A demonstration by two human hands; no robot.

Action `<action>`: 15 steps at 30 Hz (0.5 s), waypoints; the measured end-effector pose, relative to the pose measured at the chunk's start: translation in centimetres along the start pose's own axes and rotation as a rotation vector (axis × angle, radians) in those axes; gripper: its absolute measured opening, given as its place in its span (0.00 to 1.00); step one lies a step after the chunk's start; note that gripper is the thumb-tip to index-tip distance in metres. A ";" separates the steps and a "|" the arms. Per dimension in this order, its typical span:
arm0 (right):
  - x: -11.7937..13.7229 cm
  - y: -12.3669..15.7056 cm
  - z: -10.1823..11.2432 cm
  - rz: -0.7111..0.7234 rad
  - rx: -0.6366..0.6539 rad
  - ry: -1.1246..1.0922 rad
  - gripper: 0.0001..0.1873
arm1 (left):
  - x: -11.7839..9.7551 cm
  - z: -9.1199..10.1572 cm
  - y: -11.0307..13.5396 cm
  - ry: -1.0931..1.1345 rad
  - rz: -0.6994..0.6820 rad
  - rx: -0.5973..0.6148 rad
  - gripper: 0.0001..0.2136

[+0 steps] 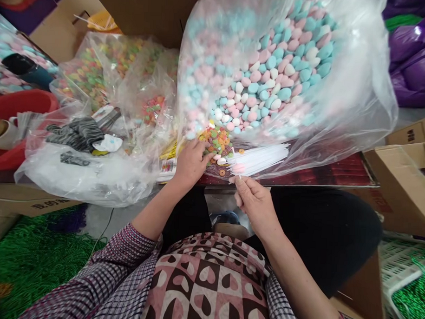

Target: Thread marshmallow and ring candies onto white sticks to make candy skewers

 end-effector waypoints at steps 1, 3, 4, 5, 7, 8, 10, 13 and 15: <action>-0.1 0.1 -0.1 -0.004 0.001 0.001 0.21 | -0.2 -0.2 0.1 -0.016 -0.024 -0.006 0.09; -0.2 0.0 -0.1 -0.003 -0.004 -0.001 0.21 | -0.3 -0.3 0.3 -0.026 -0.049 -0.033 0.08; -0.3 0.0 -0.1 0.003 -0.005 0.001 0.20 | -0.3 -0.3 0.3 -0.030 -0.051 -0.046 0.08; -0.3 -0.1 0.0 0.012 -0.003 0.009 0.20 | -0.2 -0.3 0.4 -0.038 -0.053 -0.056 0.08; -0.2 -0.2 -0.1 0.032 0.006 0.044 0.21 | -0.3 -0.3 0.3 -0.057 -0.072 -0.066 0.08; -0.2 -0.2 -0.2 0.042 0.012 0.065 0.21 | -0.4 -0.4 0.3 -0.069 -0.093 -0.066 0.08; -0.1 -0.3 -0.5 0.055 0.027 0.099 0.22 | -0.7 -0.6 0.2 -0.089 -0.138 -0.062 0.07; -0.1 -0.2 -1.2 0.055 0.056 0.118 0.23 | -1.1 -0.7 0.1 -0.112 -0.184 -0.051 0.09; -0.2 -0.1 -1.4 0.053 0.063 0.117 0.23 | -1.5 -0.7 0.0 -0.116 -0.217 -0.034 0.11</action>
Point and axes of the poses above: each hand's wrist, its own y-axis away from the middle knuckle, its own z-axis out of the back of the hand, x = y × z, the point moved 9 cm from there along -y, towards the middle knuckle, and after that the axes turned 10 degrees about -x, right-handed, at the moved point
